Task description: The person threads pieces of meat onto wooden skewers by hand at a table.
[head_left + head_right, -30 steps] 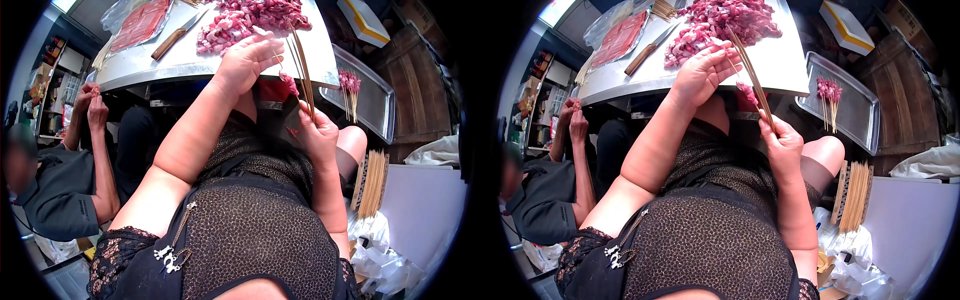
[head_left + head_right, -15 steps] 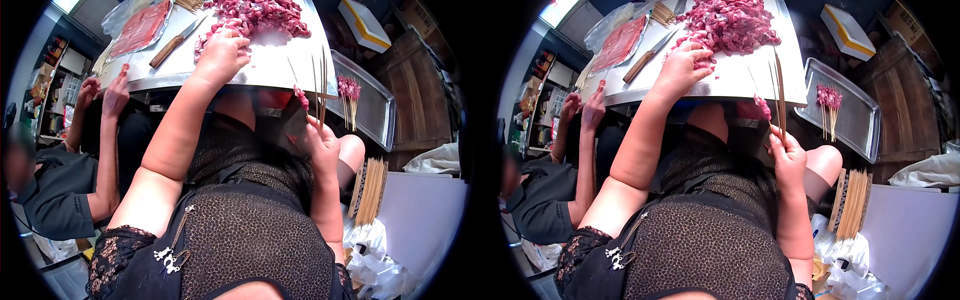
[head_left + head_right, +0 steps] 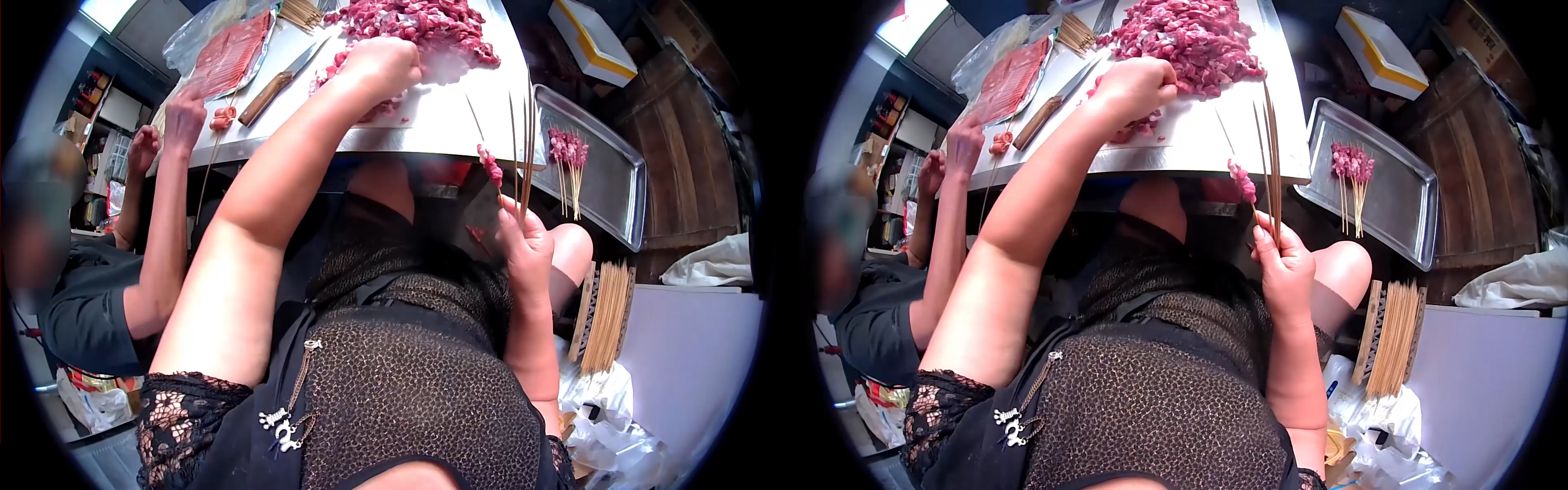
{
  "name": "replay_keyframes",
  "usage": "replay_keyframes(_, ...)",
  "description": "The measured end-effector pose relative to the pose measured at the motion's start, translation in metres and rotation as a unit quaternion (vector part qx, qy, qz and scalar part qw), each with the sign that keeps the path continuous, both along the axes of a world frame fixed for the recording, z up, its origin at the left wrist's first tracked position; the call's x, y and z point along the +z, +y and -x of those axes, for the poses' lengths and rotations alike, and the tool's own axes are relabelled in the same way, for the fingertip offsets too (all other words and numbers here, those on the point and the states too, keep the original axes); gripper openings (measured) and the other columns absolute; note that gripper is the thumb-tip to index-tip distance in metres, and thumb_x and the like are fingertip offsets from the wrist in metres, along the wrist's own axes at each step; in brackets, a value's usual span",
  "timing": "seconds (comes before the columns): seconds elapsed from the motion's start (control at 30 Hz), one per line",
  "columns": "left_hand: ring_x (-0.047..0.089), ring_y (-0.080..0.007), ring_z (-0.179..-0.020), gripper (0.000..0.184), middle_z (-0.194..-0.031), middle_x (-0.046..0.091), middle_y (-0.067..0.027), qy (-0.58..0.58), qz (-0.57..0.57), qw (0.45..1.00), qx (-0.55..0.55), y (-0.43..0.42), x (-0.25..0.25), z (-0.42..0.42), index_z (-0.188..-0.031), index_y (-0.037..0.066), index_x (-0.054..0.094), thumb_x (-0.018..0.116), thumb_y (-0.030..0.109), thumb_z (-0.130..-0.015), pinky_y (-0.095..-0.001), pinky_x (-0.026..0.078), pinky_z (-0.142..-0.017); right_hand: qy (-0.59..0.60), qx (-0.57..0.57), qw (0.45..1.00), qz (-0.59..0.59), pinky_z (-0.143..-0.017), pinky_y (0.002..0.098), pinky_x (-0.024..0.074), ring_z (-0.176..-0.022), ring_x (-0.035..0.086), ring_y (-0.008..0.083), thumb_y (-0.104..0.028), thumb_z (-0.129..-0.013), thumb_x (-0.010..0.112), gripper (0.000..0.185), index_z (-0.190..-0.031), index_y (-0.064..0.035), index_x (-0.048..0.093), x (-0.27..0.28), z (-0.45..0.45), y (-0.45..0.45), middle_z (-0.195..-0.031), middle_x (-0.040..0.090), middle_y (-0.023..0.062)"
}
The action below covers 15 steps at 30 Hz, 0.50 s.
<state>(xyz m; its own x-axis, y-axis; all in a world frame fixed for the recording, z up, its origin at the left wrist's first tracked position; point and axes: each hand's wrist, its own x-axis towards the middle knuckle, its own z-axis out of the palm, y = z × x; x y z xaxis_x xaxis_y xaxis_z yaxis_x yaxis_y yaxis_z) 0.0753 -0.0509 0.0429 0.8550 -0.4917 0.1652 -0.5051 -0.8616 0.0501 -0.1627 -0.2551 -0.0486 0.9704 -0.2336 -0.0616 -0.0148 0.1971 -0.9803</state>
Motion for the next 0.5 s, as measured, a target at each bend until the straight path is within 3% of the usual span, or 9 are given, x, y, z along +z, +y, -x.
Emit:
replay_keyframes(0.07,0.063,-0.0138,-0.077,0.023,-0.086,0.067,-0.0071,0.112,0.259,0.959,0.037,0.006,0.007,0.014,-0.094,0.006,0.067,0.064,0.025,-0.082,-0.0301,0.050,-0.068,-0.001,-0.002,1.000,0.003,-0.057,0.0150,0.0394,-0.063,0.048,0.0019,-0.009,-0.090,0.059,0.024,-0.113,-0.0020,0.062,0.000,0.002,0.000,-0.076,0.056,-0.0050)
replay_keyframes(0.13,0.061,-0.0108,-0.075,0.022,-0.090,0.067,-0.0058,0.286,0.518,0.806,0.026,0.012,-0.002,0.019,-0.099,0.004,0.064,0.062,0.023,-0.086,-0.0258,0.050,-0.066,0.003,0.019,1.000,-0.023,-0.056,0.0149,0.0383,-0.063,0.047,0.0016,-0.010,-0.090,0.058,0.024,-0.113,-0.0021,0.062,0.000,-0.001,-0.001,-0.075,0.055,-0.0051)
replay_keyframes(0.2,0.066,-0.0212,-0.087,0.020,-0.099,0.066,-0.0158,0.388,0.628,0.673,0.048,0.014,-0.003,0.035,-0.101,0.001,0.059,0.054,0.017,-0.091,-0.0327,0.055,-0.078,0.000,0.037,0.999,-0.018,-0.056,0.0150,0.0380,-0.063,0.047,0.0017,-0.009,-0.091,0.058,0.024,-0.113,-0.0018,0.062,0.004,-0.002,0.002,-0.075,0.055,-0.0049)
replay_keyframes(0.27,0.065,-0.0267,-0.094,0.021,-0.102,0.064,-0.0209,0.430,0.704,0.565,0.020,0.008,-0.015,0.046,-0.100,-0.001,0.058,0.048,0.015,-0.092,-0.0369,0.055,-0.084,-0.005,0.055,0.998,-0.012,-0.056,0.0151,0.0376,-0.063,0.047,0.0017,-0.009,-0.091,0.058,0.024,-0.113,-0.0016,0.062,0.006,-0.003,0.007,-0.074,0.055,-0.0047)
replay_keyframes(0.5,0.064,-0.0277,-0.095,0.019,-0.101,0.064,-0.0214,0.457,0.757,0.466,0.005,-0.003,-0.031,0.081,-0.097,0.000,0.058,0.047,0.015,-0.094,-0.0388,0.054,-0.085,0.015,0.057,0.998,0.031,-0.056,0.0160,0.0383,-0.062,0.046,0.0021,-0.008,-0.091,0.056,0.023,-0.112,-0.0014,0.062,0.003,0.000,0.024,-0.072,0.054,-0.0052)
